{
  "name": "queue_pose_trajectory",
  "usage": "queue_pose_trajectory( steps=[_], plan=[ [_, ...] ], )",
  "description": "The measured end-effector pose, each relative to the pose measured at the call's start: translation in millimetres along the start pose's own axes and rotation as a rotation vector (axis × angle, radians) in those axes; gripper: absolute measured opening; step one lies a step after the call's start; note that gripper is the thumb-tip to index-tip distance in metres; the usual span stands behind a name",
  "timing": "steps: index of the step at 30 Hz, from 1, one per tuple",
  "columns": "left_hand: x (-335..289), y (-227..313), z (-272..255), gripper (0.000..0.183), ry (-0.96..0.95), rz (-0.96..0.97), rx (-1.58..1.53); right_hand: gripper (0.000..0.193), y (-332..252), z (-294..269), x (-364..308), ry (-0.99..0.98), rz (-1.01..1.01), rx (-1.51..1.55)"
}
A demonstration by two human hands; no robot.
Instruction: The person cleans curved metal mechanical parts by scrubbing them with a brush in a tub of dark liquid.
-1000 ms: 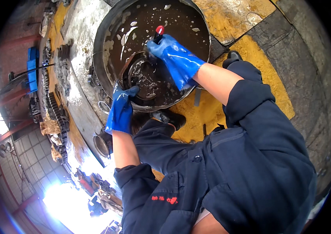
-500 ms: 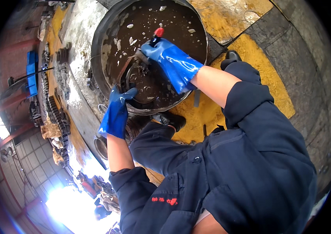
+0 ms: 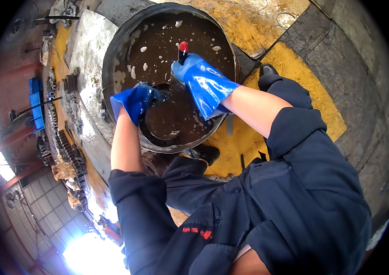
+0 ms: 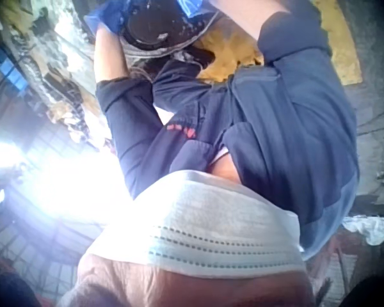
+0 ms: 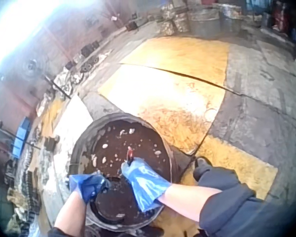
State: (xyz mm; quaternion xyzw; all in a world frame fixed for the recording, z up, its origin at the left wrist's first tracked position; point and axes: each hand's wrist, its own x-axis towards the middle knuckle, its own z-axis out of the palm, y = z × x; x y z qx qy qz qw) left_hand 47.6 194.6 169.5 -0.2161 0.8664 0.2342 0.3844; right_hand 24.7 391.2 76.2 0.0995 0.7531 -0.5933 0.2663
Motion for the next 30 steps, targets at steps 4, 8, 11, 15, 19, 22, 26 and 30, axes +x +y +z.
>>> queue_pose_trajectory(
  steps=[4, 8, 11, 15, 19, 22, 26, 30],
  plan=[
    [-18, -41, 10, 0.043, 0.066, 0.074, -0.305, 0.043, -30, -14, -23, -0.06, 0.015, 0.094],
    [-63, -80, 42, 0.055, 0.159, 0.18, -0.706, 0.049, -46, -29, -24, -0.112, -0.014, 0.053],
    [-61, -137, 70, 0.054, 0.388, 0.306, -0.679, 0.049, -60, -30, -42, -0.197, -0.056, 0.059],
    [-63, -138, 88, 0.048, 0.405, 0.206, -0.657, 0.041, -79, -1, -83, -0.438, -0.284, -0.124],
    [-42, -150, 87, 0.048, 0.489, 0.251, -0.144, 0.046, -87, 20, -98, -0.448, -0.372, -0.171],
    [-60, -136, 93, 0.052, 0.449, 0.263, -0.583, 0.049, -85, 3, -67, -0.338, -0.281, -0.223],
    [-70, -129, 97, 0.058, 0.453, 0.321, -0.754, 0.055, -49, 4, -1, -0.18, -0.156, -0.27],
    [-68, -135, 94, 0.058, 0.459, 0.301, -0.699, 0.051, -14, 11, 13, -0.126, -0.08, -0.203]
  ],
)
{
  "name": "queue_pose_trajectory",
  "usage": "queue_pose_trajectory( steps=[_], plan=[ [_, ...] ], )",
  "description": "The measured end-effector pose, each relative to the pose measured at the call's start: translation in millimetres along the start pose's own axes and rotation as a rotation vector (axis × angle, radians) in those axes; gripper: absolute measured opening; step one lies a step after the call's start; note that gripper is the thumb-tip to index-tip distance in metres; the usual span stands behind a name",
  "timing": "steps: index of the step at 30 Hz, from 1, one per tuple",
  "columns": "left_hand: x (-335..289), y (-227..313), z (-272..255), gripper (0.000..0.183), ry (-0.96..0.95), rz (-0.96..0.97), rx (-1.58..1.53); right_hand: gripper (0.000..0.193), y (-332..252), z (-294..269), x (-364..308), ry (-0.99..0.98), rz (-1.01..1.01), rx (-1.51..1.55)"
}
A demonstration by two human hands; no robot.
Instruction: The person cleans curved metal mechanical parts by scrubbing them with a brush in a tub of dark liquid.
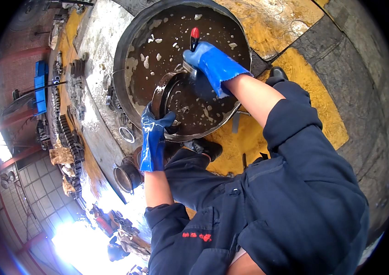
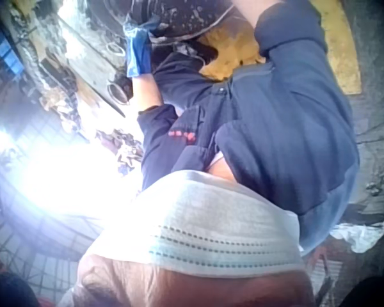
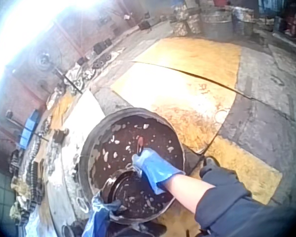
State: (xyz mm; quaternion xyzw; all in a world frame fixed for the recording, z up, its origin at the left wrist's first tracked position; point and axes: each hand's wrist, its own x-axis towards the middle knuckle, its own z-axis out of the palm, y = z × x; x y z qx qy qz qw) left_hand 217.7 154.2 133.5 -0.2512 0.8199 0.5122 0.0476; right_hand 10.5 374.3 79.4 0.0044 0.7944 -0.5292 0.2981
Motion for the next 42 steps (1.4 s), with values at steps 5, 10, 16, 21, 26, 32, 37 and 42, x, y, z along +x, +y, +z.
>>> queue_pose_trajectory(
  steps=[5, 10, 16, 21, 26, 32, 37, 42],
  plan=[
    [7, -5, 3, 0.054, 0.017, -0.032, -0.013, 0.046, 9, 2, 1, 0.039, -0.117, -0.095],
    [9, -10, -8, 0.054, 0.03, -0.02, -0.076, 0.043, -58, -16, -51, -0.152, -0.227, 0.193],
    [-11, 17, -10, 0.052, 0.087, -0.098, -0.286, 0.044, -51, 12, -62, -0.164, -0.233, 0.162],
    [-12, 3, -4, 0.054, 0.148, -0.089, -0.376, 0.031, -9, 38, -41, 0.176, -0.369, -0.096],
    [-2, -23, -5, 0.047, 0.296, -0.094, -0.616, 0.031, -5, 59, -72, -0.023, -1.13, -0.773],
    [5, -5, -5, 0.047, 0.16, 0.105, -0.684, 0.035, -9, 101, -82, -0.109, -1.229, -0.771],
    [7, -8, -13, 0.047, 0.083, 0.108, -0.683, 0.028, 10, 108, -58, -0.036, -1.042, -0.974],
    [-24, 20, -20, 0.051, 0.121, 0.098, -0.545, 0.029, -1, 123, -84, -0.189, -0.577, -1.263]
  ],
)
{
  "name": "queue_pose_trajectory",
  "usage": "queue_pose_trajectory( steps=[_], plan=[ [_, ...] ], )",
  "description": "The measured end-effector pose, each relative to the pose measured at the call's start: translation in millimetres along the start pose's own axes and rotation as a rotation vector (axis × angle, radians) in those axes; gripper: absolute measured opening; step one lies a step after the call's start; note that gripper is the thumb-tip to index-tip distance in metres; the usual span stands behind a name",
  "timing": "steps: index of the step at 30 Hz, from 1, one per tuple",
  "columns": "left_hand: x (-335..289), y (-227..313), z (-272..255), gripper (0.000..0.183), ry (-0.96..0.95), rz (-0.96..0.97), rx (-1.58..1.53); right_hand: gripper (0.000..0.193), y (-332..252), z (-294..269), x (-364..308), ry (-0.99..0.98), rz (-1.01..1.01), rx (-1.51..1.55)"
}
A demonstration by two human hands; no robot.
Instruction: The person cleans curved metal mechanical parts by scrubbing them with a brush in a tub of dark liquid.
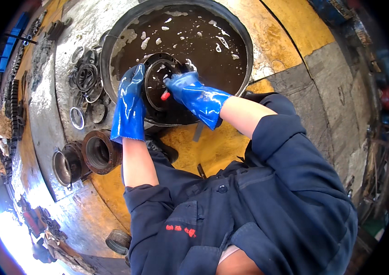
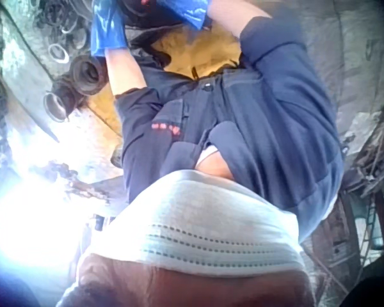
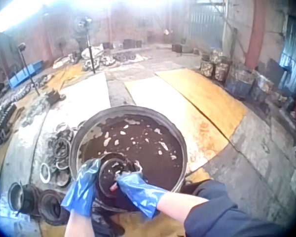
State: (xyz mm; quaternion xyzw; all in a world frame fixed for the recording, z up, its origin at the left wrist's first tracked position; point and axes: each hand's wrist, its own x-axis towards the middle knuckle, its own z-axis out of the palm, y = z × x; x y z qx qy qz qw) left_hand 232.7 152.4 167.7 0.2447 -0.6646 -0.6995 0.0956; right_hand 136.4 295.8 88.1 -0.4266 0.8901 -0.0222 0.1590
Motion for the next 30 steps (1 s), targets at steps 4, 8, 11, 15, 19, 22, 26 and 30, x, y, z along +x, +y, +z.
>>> queue_pose_trajectory(
  steps=[4, 8, 11, 15, 19, 22, 26, 30],
  plan=[
    [-13, 16, 0, 0.054, 0.055, 0.13, 0.182, 0.034, -2, 2, -16, 0.004, 0.161, 0.433],
    [-9, 3, -4, 0.055, 0.07, 0.154, 0.203, 0.037, 6, 2, -19, -0.136, 0.229, 0.951],
    [1, -14, -18, 0.055, 0.105, 0.202, 0.28, 0.028, 3, -12, -28, -0.246, 0.201, 1.554],
    [6, -21, -6, 0.056, 0.053, 0.26, 0.269, 0.023, 11, 22, 13, -0.241, 0.533, 2.238],
    [-6, -4, -7, 0.054, 0.115, 0.158, 0.258, 0.013, 1, -11, 16, 0.136, 0.966, 2.616],
    [-14, 4, -2, 0.053, 0.124, 0.169, 0.243, 0.012, 2, -6, 23, 0.088, 1.114, 2.627],
    [-8, 2, 3, 0.051, 0.082, 0.088, 0.122, 0.019, 4, 14, 5, -0.119, 0.396, 2.083],
    [14, -28, -18, 0.051, 0.028, 0.129, 0.038, 0.031, 2, -23, -14, -0.22, 0.102, 0.93]
  ],
)
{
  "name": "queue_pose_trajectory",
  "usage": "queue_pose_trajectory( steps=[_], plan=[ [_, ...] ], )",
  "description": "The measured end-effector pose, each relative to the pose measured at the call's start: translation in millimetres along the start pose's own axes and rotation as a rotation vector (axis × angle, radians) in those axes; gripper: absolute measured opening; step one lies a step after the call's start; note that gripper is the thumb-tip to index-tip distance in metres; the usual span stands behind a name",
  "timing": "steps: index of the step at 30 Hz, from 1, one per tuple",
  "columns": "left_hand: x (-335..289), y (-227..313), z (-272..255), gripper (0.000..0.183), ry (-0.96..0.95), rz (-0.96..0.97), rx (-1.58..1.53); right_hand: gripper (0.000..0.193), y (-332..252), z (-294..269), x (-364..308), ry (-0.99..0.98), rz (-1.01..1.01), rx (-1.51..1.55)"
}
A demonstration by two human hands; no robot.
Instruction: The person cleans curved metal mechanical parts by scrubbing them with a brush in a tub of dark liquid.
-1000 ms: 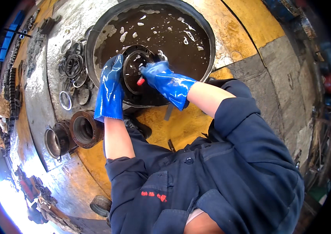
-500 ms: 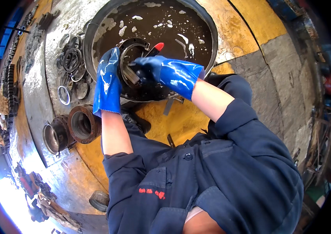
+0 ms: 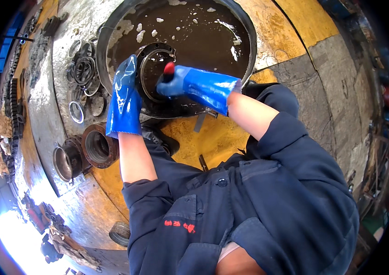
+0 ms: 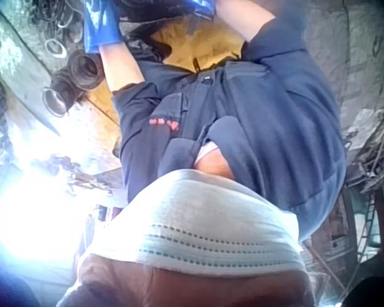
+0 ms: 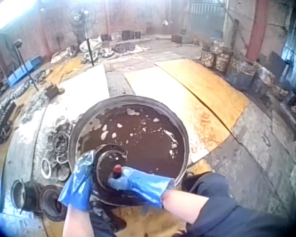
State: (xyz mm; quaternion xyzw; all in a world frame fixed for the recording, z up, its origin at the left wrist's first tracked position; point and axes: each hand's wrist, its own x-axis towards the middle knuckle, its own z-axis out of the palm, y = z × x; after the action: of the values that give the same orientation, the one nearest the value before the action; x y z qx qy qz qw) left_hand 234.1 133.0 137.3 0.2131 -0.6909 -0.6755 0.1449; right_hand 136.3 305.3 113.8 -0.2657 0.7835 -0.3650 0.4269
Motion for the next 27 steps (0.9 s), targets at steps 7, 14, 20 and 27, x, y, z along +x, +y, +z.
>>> queue_pose_trajectory(
  steps=[7, 14, 20, 27],
  plan=[
    [31, -30, -7, 0.057, 0.027, -0.316, -0.453, 0.029, 35, 11, -9, 0.508, -0.193, -0.271],
    [46, -32, -9, 0.086, 0.288, -0.445, -0.261, 0.016, 7, -2, -6, 0.285, -0.476, 0.426],
    [60, -54, -15, 0.086, 0.296, -0.415, -0.394, 0.025, -12, -48, 22, 0.34, -0.364, 0.257],
    [42, -43, -13, 0.068, 0.142, -0.35, -0.546, 0.034, 16, -65, 16, 0.645, 0.11, 0.589]
  ],
)
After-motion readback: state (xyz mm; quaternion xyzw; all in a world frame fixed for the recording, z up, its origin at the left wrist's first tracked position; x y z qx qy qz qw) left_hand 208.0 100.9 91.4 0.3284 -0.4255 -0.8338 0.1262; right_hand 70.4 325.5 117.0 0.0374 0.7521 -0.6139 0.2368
